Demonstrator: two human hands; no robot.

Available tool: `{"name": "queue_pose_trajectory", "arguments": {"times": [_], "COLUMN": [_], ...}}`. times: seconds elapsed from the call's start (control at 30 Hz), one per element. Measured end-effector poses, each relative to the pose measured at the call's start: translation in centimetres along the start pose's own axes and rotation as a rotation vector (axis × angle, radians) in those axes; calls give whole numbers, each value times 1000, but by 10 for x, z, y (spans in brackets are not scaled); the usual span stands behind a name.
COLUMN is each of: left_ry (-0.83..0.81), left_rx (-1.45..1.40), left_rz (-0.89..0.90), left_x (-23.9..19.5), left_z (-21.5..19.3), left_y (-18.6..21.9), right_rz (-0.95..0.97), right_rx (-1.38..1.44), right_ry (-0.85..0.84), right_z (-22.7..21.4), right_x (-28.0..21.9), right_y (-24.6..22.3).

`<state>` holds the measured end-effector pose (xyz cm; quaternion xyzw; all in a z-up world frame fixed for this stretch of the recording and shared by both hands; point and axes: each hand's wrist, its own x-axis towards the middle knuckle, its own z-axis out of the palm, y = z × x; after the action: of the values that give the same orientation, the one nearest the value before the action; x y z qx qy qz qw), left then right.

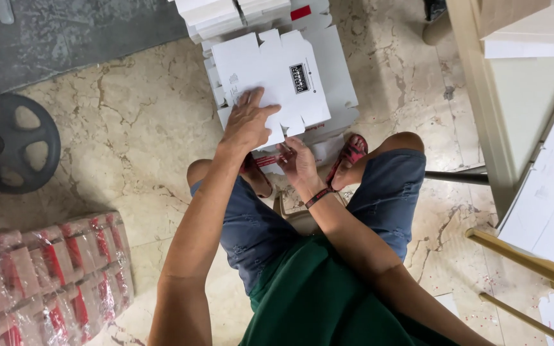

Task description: Folding flat cardboard templates into pizza boxes and stacking them in a pile.

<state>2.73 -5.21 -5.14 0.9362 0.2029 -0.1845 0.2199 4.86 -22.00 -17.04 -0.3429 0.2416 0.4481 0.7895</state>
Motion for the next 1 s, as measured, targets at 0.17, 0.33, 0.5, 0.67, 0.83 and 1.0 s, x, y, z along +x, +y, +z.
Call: {"name": "queue_pose_trajectory", "arguments": {"times": [0.17, 0.33, 0.5, 0.67, 0.83, 1.0], "left_ry": [-4, 10, -7, -42, 9, 44], "left_rx": [-5, -17, -12, -42, 132, 376], "left_rz": [3, 11, 14, 17, -22, 171], "left_x": [-4, -8, -10, -38, -36, -18], "left_z": [-3, -10, -13, -45, -30, -15], "left_y": [3, 7, 10, 31, 46, 20], "right_rz": [-80, -194, -369, -406, -419, -465], "right_rx": [-46, -166, -200, -272, -245, -287], "right_ry": [-46, -86, 112, 181, 147, -15], "right_z": [12, 8, 27, 44, 48, 45], "right_x": [-7, 3, -3, -18, -20, -26], "right_y": [-3, 3, 10, 3, -1, -7]}}
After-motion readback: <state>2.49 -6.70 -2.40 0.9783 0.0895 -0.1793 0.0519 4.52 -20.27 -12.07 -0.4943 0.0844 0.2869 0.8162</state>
